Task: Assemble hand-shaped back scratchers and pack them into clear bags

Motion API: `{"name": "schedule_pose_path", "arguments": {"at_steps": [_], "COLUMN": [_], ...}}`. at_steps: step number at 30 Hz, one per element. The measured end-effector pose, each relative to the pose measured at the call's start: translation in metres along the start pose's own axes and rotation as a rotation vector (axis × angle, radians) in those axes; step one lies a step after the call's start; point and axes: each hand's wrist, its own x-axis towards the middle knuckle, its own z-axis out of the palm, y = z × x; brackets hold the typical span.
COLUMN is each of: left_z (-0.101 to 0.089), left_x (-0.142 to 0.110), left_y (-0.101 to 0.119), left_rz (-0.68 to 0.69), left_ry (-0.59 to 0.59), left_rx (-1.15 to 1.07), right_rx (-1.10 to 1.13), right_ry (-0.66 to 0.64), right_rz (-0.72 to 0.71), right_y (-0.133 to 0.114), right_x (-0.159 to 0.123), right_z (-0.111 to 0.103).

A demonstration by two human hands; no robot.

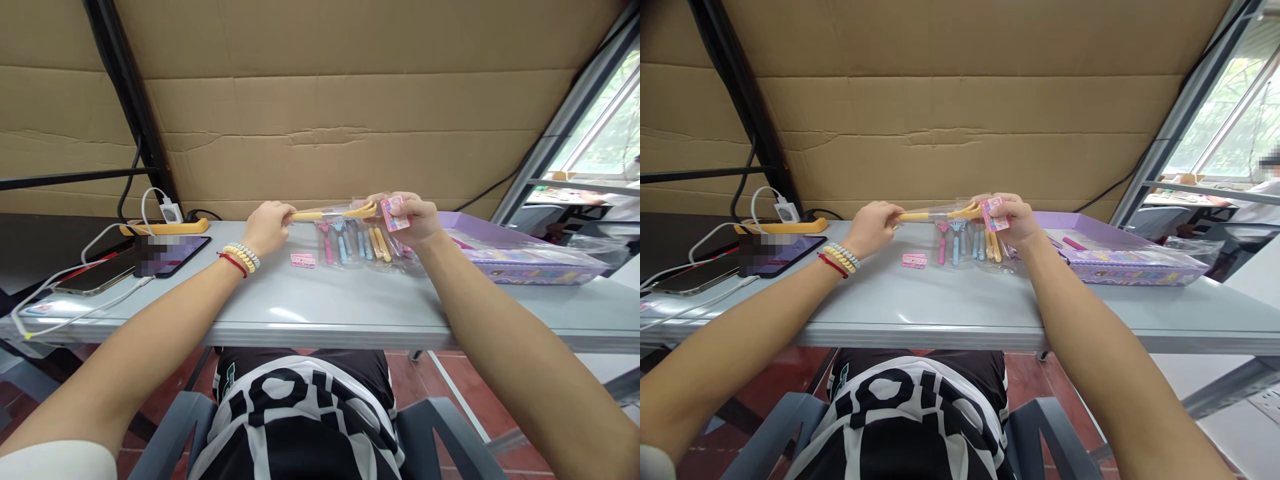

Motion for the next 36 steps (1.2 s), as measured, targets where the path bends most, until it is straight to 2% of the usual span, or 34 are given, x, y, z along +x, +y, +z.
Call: {"name": "schedule_pose_path", "arguments": {"at_steps": [4, 14, 19, 24, 30, 36], "left_z": [0.0, -0.001, -0.001, 0.0, 0.002, 0.001], "left_x": [0.0, 0.0, 0.001, 0.002, 0.002, 0.002], "left_y": [-0.001, -0.001, -0.001, -0.003, -0.004, -0.005], "left_rz": [-0.009, 0.044, 0.017, -0.007, -0.011, -0.059], "left_ry": [0.048, 0.037, 0.042, 0.034, 0.047, 0.039], "left_rx": [-0.002, -0.022, -0.011, -0.01, -0.002, -0.031], "right_rx": [-0.067, -0.129, -0.092, -0.012, 0.261, 0.169], "right_ry": [0.065, 0.207, 0.184, 0.218, 0.27, 0.245], "right_rz": [-0.027, -0.148, -0.224, -0.178, -0.145, -0.178], "right_y": [-0.002, -0.004, 0.0, 0.005, 0.006, 0.007], "right_x": [0.0, 0.003, 0.006, 0.01, 0.012, 0.012], "right_z": [0.002, 0.0, -0.006, -0.009, -0.009, -0.011]}}
